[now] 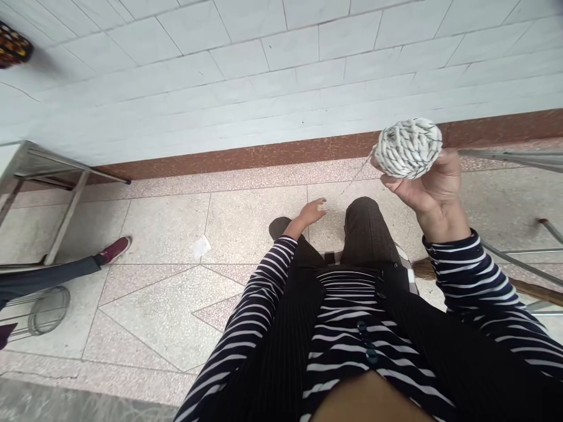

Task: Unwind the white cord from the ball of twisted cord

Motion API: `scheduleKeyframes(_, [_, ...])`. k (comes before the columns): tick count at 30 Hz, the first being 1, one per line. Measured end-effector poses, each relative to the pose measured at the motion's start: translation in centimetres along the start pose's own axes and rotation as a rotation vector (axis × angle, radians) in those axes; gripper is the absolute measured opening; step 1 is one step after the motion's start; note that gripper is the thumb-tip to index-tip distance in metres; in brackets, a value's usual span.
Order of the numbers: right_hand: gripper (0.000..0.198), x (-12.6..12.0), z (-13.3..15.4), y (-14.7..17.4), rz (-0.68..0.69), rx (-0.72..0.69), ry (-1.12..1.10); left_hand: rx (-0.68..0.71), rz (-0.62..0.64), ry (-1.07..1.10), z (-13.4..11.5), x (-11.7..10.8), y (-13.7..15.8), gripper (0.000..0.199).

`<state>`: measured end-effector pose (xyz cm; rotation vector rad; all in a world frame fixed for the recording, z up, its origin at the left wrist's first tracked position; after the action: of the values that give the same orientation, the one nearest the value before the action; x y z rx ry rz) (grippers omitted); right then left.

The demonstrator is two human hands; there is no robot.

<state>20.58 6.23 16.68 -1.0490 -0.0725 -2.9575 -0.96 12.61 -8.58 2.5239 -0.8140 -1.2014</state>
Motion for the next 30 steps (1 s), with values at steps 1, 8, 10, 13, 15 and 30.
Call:
scheduleKeyframes(1, [0.071, 0.5, -0.5, -0.2, 0.005, 0.031, 0.009, 0.098, 0.024, 0.107, -2.0, 0.4, -0.1, 0.050])
scheduleKeyframes(8, [0.055, -0.9, -1.6, -1.5, -0.025, 0.051, 0.194, 0.560, -0.033, 0.641, -12.1, -2.6, 3.7, 0.047])
scheduleKeyframes(10, [0.050, -2.2, -1.3, -1.5, -0.042, 0.025, 0.126, 0.523, -0.099, 0.674, -11.3, -4.0, 4.2, 0.049])
scheduleKeyframes(13, [0.046, -3.6, -0.6, -1.0, -0.055, -0.021, 0.043, 0.382, -0.169, 0.656, -7.7, -4.8, 3.5, 0.049])
scheduleKeyframes(15, [0.046, -3.9, -0.2, -0.5, -0.044, -0.052, 0.013, 0.272, -0.188, 0.600, -4.6, -4.6, 2.7, 0.047])
scheduleKeyframes(30, [0.042, -1.0, -3.9, -2.3, 0.025, 0.185, 0.181, 0.379, -0.015, 0.505, -9.3, -2.6, 1.9, 0.051])
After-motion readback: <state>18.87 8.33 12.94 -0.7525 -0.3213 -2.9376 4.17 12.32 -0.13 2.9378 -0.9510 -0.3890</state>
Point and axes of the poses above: each hand's wrist, its own y-axis away from the middle knuckle, its own x-axis out of the palm, z = x × y, the point moved 7 cm from there along -y, towards the middle knuckle, and after that the axes turned 8 degrees about -y, right-handed, at the moved point
